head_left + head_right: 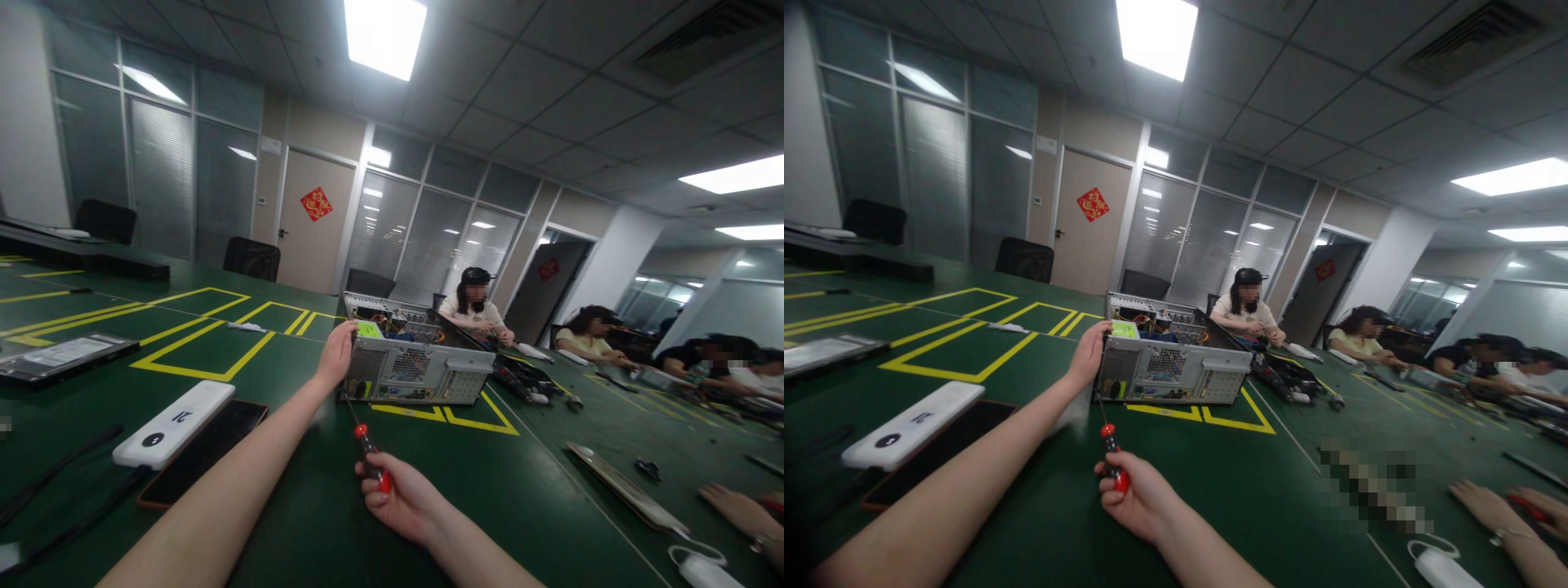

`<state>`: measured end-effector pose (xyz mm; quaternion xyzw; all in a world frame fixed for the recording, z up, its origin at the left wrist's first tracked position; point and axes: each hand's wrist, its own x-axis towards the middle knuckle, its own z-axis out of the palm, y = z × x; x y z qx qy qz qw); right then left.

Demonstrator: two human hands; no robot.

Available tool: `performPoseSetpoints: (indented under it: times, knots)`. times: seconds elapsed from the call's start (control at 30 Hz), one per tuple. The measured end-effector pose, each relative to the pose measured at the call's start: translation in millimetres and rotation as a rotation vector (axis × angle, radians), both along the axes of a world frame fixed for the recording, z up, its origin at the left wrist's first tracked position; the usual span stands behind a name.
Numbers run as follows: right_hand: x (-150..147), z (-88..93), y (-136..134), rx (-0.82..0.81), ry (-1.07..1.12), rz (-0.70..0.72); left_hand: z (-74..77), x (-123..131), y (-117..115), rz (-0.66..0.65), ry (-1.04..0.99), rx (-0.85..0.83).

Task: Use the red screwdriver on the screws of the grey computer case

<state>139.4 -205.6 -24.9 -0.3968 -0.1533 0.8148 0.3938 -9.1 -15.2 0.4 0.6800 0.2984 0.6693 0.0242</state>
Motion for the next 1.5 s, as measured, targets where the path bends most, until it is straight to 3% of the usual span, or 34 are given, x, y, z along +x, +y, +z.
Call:
performPoseSetpoints:
  times: [0.17, 1.5]
  knots:
    - [1.2, 4.5, 0.9, -0.073, 0.042, 0.025, 0.1, -0.2, -0.2, 0.006, 0.006, 0.001]
    - [3.8, 1.6, 3.6, -0.055, 0.04, 0.064, -1.1, -0.1, 1.9, 0.0, 0.014, 0.01]
